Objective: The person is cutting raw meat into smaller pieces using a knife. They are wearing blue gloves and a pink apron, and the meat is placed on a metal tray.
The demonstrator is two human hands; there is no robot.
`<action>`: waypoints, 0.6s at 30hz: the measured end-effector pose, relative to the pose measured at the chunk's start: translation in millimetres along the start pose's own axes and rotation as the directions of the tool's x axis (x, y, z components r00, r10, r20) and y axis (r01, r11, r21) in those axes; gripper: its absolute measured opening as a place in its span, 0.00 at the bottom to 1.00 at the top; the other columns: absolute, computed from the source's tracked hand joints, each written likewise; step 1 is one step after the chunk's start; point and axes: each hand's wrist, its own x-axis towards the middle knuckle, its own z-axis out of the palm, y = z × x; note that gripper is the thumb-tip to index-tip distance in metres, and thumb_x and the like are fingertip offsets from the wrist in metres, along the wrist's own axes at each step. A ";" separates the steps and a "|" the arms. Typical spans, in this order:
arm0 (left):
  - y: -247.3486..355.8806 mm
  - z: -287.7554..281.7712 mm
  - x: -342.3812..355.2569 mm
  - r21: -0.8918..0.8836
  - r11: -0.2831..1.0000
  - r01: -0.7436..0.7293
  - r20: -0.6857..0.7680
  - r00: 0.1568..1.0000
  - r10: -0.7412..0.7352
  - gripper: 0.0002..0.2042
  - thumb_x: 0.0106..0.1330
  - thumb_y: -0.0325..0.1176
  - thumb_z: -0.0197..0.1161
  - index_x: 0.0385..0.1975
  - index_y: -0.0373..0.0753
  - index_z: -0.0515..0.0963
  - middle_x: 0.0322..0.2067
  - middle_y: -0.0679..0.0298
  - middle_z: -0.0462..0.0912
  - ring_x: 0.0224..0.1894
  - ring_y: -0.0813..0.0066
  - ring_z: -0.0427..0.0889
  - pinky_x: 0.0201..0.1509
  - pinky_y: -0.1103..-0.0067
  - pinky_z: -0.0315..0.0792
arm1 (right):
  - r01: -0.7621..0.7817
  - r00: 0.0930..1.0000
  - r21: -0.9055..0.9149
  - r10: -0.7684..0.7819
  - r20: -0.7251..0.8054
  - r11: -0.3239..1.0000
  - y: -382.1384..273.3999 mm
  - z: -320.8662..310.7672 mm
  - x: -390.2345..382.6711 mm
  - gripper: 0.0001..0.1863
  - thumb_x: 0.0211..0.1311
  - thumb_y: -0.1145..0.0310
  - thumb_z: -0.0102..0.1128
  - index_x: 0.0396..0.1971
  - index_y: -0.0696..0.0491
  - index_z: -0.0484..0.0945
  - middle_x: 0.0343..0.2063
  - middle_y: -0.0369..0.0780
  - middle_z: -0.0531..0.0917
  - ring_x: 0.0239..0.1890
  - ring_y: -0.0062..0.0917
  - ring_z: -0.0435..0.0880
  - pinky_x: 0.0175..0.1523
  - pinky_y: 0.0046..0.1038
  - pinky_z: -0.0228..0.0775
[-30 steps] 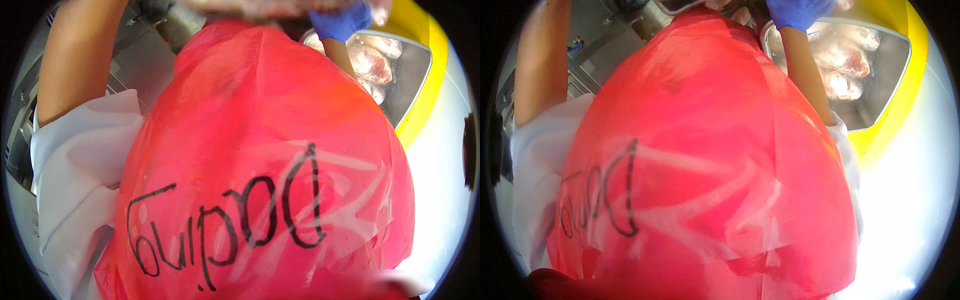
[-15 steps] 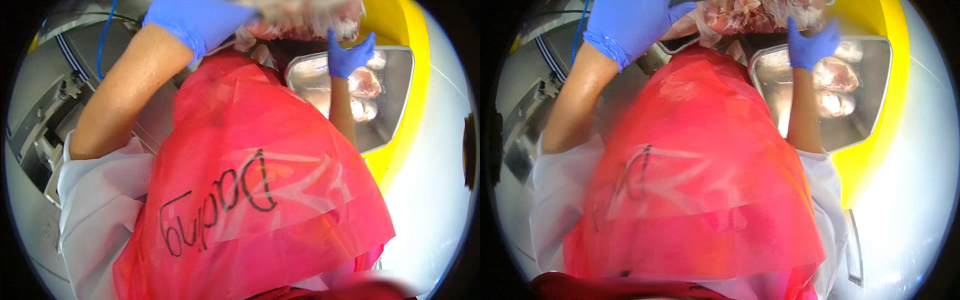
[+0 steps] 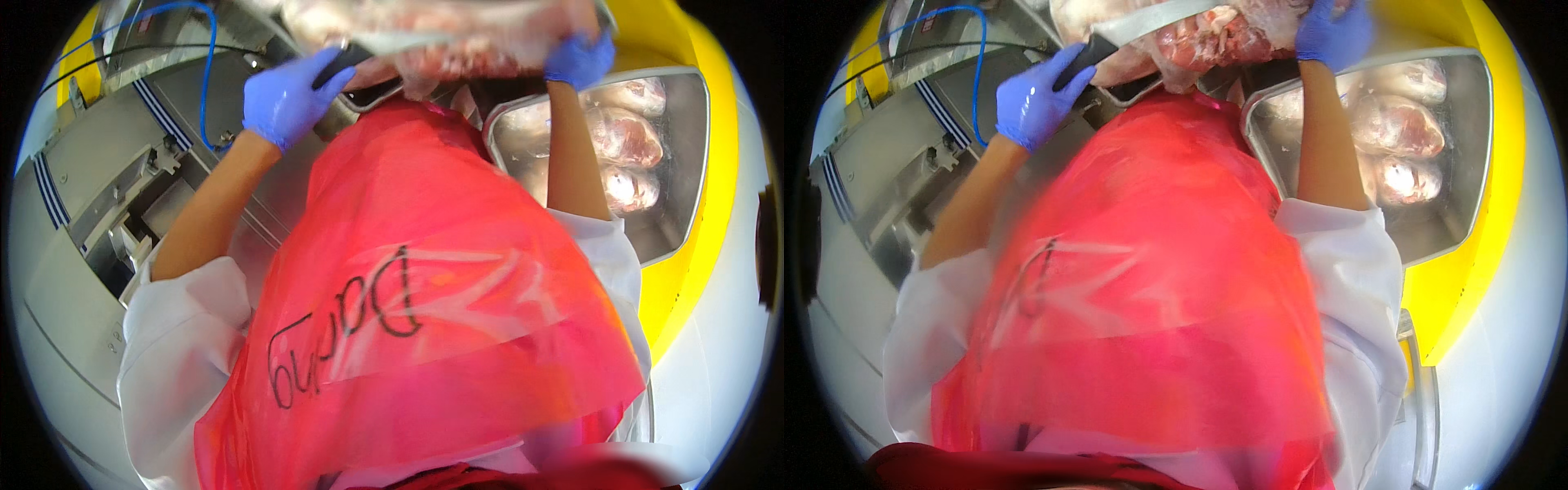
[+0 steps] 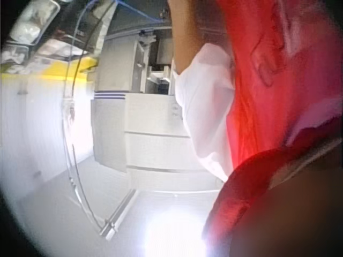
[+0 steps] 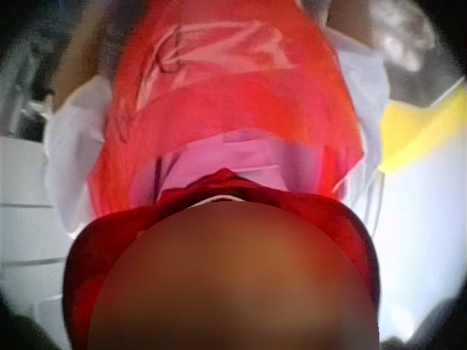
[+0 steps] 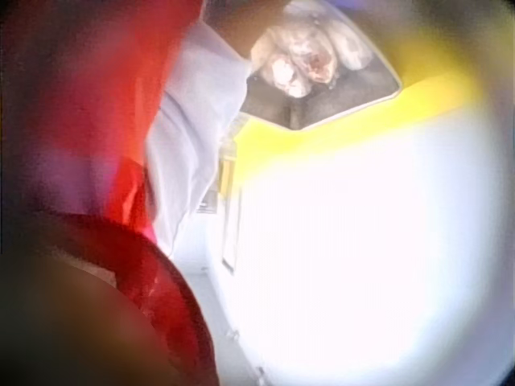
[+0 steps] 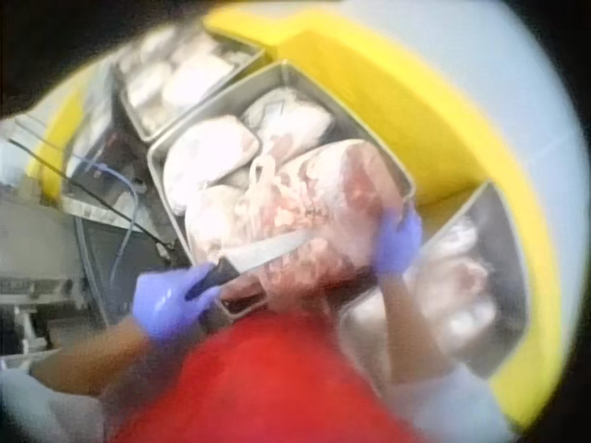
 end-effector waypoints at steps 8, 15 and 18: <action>-29.5 57.4 -16.8 -0.059 0.998 0.000 -0.053 0.999 -0.003 0.21 0.68 0.49 0.69 0.58 0.51 0.82 0.38 0.55 0.89 0.37 0.56 0.89 0.38 0.69 0.83 | -0.006 1.000 -0.045 0.005 -0.026 0.999 -7.9 -6.8 -4.9 0.26 0.61 0.57 0.64 0.52 0.63 0.79 0.49 0.51 0.83 0.52 0.48 0.81 0.62 0.42 0.72; -56.1 105.7 -16.0 -0.293 0.952 0.090 0.043 0.996 -0.081 0.22 0.67 0.47 0.71 0.57 0.46 0.82 0.42 0.49 0.88 0.41 0.53 0.89 0.45 0.67 0.82 | -0.024 0.999 0.045 0.023 0.028 0.999 -0.3 -0.7 -14.1 0.30 0.66 0.55 0.60 0.58 0.64 0.75 0.58 0.52 0.78 0.61 0.44 0.75 0.69 0.39 0.65; -56.7 117.4 -17.3 -0.376 0.923 0.087 0.005 0.996 -0.092 0.22 0.66 0.53 0.69 0.57 0.53 0.82 0.40 0.52 0.88 0.39 0.53 0.89 0.44 0.66 0.83 | -0.133 0.979 0.012 0.129 0.157 0.991 -11.8 -19.0 -8.7 0.33 0.66 0.53 0.60 0.61 0.64 0.72 0.62 0.51 0.74 0.65 0.41 0.72 0.72 0.39 0.62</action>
